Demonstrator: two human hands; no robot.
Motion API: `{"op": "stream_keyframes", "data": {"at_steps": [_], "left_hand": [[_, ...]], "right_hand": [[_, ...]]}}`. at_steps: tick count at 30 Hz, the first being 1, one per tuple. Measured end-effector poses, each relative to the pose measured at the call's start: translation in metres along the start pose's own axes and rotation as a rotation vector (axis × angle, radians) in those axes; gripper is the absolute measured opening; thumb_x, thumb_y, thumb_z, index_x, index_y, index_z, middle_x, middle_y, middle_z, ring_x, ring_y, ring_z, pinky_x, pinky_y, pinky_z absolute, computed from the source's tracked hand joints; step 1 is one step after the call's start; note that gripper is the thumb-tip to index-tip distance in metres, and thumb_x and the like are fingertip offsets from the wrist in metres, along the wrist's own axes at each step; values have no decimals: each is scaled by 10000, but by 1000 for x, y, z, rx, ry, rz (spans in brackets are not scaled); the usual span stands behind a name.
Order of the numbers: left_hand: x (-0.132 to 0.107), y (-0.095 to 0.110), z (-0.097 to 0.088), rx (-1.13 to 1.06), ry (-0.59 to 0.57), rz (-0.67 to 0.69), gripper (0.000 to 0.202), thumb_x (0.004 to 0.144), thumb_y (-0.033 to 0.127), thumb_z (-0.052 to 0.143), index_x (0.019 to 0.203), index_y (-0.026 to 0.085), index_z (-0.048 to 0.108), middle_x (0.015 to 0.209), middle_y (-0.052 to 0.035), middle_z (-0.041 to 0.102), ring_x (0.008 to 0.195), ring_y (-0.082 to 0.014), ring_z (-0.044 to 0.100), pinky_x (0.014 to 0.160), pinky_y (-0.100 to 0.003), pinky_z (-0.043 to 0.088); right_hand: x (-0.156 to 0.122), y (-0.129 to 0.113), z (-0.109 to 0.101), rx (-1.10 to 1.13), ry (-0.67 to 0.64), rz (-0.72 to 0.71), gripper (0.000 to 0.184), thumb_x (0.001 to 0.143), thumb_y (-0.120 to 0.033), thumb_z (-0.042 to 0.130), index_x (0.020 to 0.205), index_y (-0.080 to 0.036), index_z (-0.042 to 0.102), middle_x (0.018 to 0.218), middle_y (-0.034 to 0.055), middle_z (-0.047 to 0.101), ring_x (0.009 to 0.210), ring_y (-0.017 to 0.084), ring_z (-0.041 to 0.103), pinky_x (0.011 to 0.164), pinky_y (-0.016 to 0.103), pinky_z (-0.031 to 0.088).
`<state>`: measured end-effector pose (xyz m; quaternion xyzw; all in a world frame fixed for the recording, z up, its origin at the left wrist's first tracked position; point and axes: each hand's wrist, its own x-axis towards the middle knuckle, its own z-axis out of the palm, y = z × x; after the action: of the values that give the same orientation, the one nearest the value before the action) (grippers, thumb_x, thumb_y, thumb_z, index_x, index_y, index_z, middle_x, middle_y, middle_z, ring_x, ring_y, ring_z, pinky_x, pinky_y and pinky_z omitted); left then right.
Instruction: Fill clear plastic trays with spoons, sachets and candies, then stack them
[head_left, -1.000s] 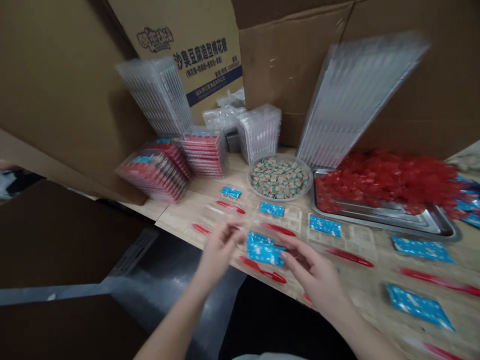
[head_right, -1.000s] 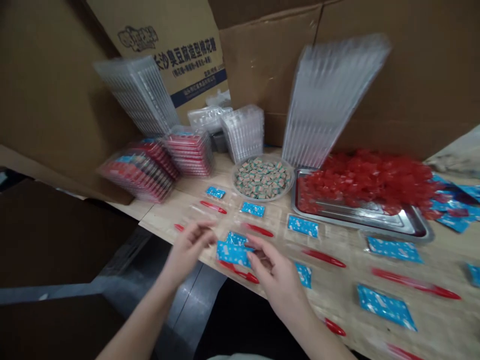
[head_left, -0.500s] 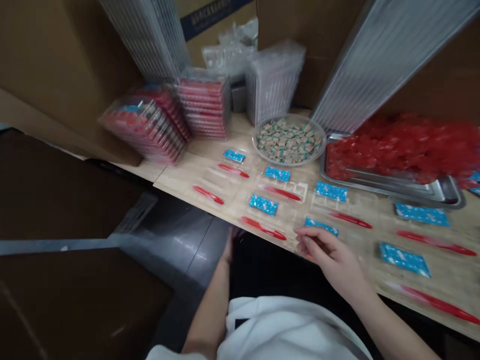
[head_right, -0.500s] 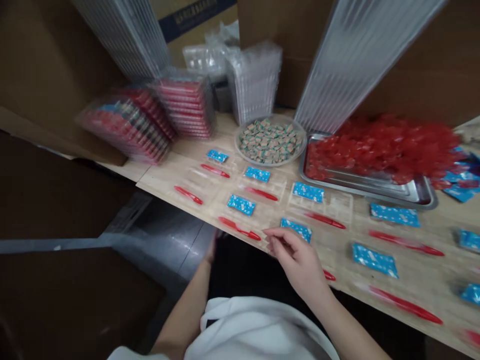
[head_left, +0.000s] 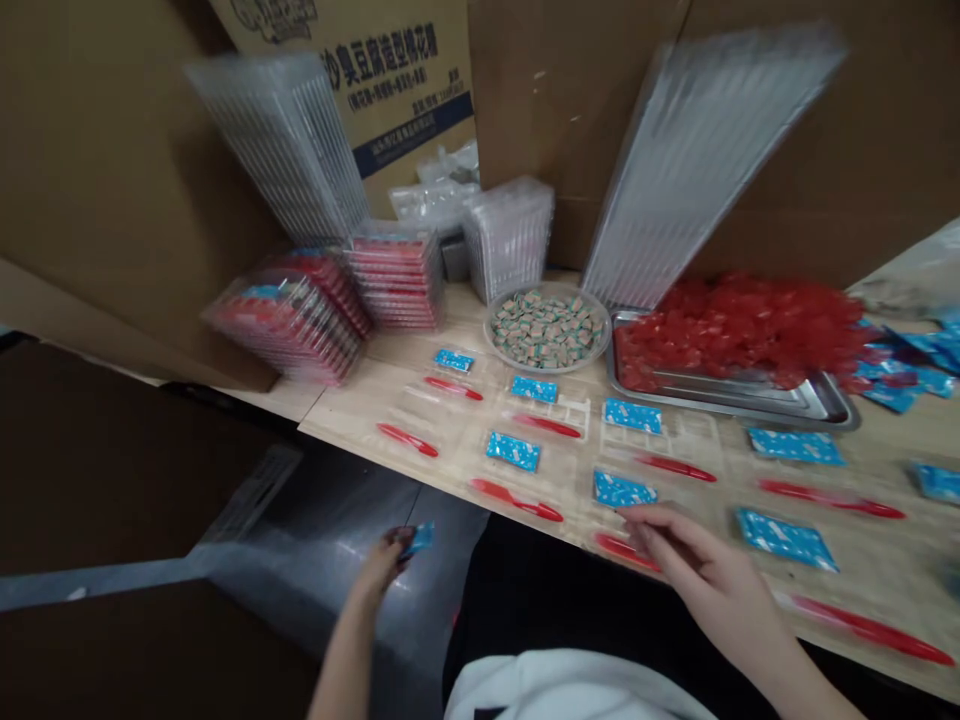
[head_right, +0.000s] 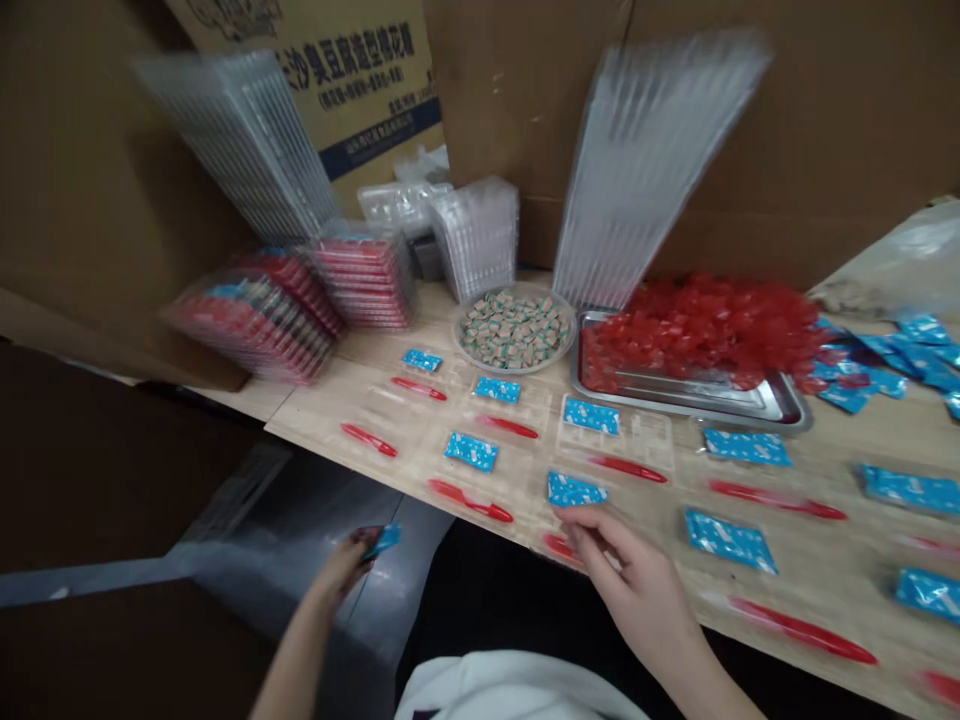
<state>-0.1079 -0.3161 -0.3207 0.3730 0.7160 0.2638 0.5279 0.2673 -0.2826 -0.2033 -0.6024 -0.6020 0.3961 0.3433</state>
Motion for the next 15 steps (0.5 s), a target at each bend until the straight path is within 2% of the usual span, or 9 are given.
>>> {"op": "stream_keyframes", "data": {"at_steps": [2, 3, 4, 5, 7, 9, 10, 12, 15], "left_hand": [[-16, 18, -51, 14, 70, 9, 296, 845, 421, 522, 961, 153, 568, 822, -21, 602, 724, -163, 588, 624, -292, 491], [-19, 35, -72, 17, 116, 45, 315, 825, 458, 526, 971, 179, 545, 775, 7, 585, 696, -148, 576, 606, -263, 471], [-16, 55, -87, 32, 169, 110, 340, 796, 472, 555, 998, 201, 525, 779, 22, 582, 707, -139, 573, 621, -247, 461], [-8, 79, -96, 146, 251, 253, 366, 768, 473, 580, 999, 194, 524, 787, 16, 589, 710, -141, 575, 633, -249, 460], [21, 126, -98, 450, 330, 514, 363, 776, 474, 544, 985, 178, 534, 860, -19, 615, 763, -158, 588, 694, -279, 470], [59, 164, -86, 544, 311, 595, 334, 734, 455, 578, 921, 179, 574, 837, -23, 621, 776, -170, 583, 740, -299, 467], [75, 177, -78, 591, 304, 620, 304, 713, 435, 597, 874, 177, 596, 813, -28, 625, 780, -182, 582, 759, -316, 464], [98, 189, -63, 662, 325, 665, 287, 697, 413, 611, 843, 167, 621, 821, -60, 634, 852, -224, 582, 830, -371, 445], [101, 178, -52, 733, 437, 737, 374, 764, 417, 539, 1001, 136, 609, 1115, -155, 584, 1133, -297, 479, 982, -455, 341]], "right_hand": [[1, 5, 2, 13, -17, 3, 248, 824, -406, 527, 904, -216, 666, 878, 53, 686, 797, 176, 660, 713, 244, 544], [2, 5, 4, 15, -26, -1, 249, 830, -406, 521, 904, -215, 663, 881, 54, 682, 802, 176, 658, 720, 249, 543], [2, 5, 6, 18, -40, -7, 249, 836, -402, 513, 907, -214, 659, 885, 55, 678, 805, 175, 655, 728, 255, 541], [2, 3, 9, 26, -58, -16, 249, 845, -398, 501, 912, -214, 655, 892, 56, 672, 808, 173, 651, 734, 259, 540], [0, -4, 14, 40, -109, -39, 248, 867, -381, 469, 929, -217, 643, 907, 57, 662, 814, 167, 645, 730, 259, 540], [-5, -11, 15, 37, -162, -81, 245, 888, -356, 436, 941, -224, 636, 910, 57, 655, 822, 164, 639, 725, 259, 540], [-8, -13, 14, 29, -172, -107, 243, 895, -343, 427, 944, -228, 635, 909, 57, 653, 824, 164, 637, 725, 260, 539], [-15, -11, 9, 14, -149, -146, 231, 897, -324, 429, 943, -236, 638, 905, 54, 655, 823, 166, 637, 730, 262, 539], [-27, 6, -1, 4, -34, -122, 199, 881, -323, 471, 935, -244, 645, 900, 50, 663, 817, 172, 644, 723, 259, 543]]}}
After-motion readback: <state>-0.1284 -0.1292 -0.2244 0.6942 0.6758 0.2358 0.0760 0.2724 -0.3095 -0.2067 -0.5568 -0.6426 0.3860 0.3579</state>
